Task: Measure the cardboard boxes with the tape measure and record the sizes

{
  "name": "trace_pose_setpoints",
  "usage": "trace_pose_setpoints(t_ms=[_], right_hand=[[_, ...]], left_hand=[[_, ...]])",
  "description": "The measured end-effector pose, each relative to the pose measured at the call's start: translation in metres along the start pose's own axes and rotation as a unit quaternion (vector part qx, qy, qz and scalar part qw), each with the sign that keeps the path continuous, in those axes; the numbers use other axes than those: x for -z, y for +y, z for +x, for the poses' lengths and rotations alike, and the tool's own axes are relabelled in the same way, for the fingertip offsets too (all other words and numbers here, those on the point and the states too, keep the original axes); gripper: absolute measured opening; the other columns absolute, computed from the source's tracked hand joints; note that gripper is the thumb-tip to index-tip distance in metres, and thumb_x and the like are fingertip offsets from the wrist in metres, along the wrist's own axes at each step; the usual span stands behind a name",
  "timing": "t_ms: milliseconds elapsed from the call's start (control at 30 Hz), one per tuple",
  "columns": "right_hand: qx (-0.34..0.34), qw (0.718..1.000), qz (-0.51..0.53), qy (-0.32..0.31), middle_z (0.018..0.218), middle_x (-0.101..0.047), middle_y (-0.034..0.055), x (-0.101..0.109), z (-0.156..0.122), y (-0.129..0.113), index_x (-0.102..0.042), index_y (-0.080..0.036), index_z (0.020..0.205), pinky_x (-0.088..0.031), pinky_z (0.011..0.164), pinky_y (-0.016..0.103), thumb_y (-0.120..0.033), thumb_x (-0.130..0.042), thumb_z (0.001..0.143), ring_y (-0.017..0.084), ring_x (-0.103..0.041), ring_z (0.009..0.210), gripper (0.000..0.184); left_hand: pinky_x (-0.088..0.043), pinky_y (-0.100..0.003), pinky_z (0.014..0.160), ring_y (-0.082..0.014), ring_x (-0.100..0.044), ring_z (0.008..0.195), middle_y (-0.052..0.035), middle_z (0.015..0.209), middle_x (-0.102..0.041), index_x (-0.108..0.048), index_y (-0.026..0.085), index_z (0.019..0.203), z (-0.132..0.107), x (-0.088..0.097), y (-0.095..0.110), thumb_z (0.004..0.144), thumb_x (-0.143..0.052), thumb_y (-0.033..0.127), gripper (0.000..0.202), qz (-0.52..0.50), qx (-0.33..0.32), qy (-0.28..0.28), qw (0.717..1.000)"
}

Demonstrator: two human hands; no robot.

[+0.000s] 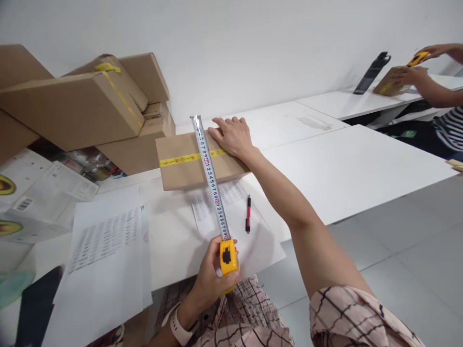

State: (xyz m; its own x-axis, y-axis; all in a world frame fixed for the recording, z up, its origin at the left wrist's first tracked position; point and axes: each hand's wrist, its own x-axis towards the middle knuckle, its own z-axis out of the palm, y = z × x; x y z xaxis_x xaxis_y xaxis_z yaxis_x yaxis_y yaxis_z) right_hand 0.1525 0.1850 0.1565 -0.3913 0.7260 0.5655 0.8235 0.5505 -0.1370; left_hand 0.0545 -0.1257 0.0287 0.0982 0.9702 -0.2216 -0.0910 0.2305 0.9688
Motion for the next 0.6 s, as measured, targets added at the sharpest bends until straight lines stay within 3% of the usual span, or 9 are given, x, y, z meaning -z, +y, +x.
trace_pose_setpoints(t_ms=[133,267,467,533,600], right_hand=[[0.006,0.999,-0.034,-0.010,0.114,-0.066,0.0141,0.004,-0.019,-0.014,-0.062,-0.019,0.129,-0.033,0.102,0.051,-0.054,-0.025,0.106,0.034,-0.053,0.115,0.056],[0.013,1.000,-0.026,-0.010,0.122,-0.065,0.0139,0.000,-0.053,-0.032,-0.064,-0.020,0.126,-0.031,0.107,0.052,-0.062,-0.026,0.104,0.035,-0.050,0.122,0.061],[0.025,0.998,0.025,-0.050,0.136,-0.064,0.0096,-0.028,-0.094,-0.037,-0.065,-0.026,0.129,-0.034,0.108,0.052,-0.054,-0.036,0.104,0.033,-0.052,0.128,0.048],[0.001,0.996,0.083,-0.035,0.134,-0.065,0.0068,-0.028,-0.096,-0.031,-0.065,-0.029,0.131,-0.039,0.105,0.051,-0.051,-0.026,0.107,0.031,-0.055,0.127,0.050],[-0.083,0.981,0.176,0.015,0.126,-0.068,0.0076,-0.015,-0.093,-0.024,-0.063,-0.029,0.133,-0.046,0.096,0.050,-0.049,-0.008,0.107,0.030,-0.060,0.121,0.065]], left_hand=[[-0.050,-0.030,0.075,-0.0178,-0.058,0.084,-0.0035,0.101,-0.063,-0.053,0.021,0.121,-0.011,0.014,-0.001,0.064,-0.080,0.020,0.063,0.046,0.010,-0.024,0.999],[-0.049,-0.029,0.076,-0.0192,-0.059,0.088,-0.0041,0.105,-0.065,-0.054,0.022,0.120,-0.013,0.023,0.000,0.064,-0.082,0.023,0.063,0.089,-0.002,-0.048,0.995],[-0.048,-0.029,0.075,-0.0187,-0.058,0.087,-0.0042,0.107,-0.064,-0.052,0.022,0.121,-0.011,0.027,0.000,0.066,-0.082,0.027,0.063,0.087,-0.004,-0.066,0.994],[-0.048,-0.029,0.074,-0.0176,-0.056,0.083,-0.0034,0.103,-0.063,-0.051,0.022,0.121,-0.010,0.027,0.000,0.066,-0.083,0.029,0.064,0.090,-0.006,-0.066,0.994],[-0.048,-0.029,0.073,-0.0170,-0.055,0.080,-0.0021,0.099,-0.062,-0.051,0.022,0.122,-0.010,0.027,0.001,0.066,-0.083,0.031,0.065,0.097,-0.009,-0.071,0.993]])
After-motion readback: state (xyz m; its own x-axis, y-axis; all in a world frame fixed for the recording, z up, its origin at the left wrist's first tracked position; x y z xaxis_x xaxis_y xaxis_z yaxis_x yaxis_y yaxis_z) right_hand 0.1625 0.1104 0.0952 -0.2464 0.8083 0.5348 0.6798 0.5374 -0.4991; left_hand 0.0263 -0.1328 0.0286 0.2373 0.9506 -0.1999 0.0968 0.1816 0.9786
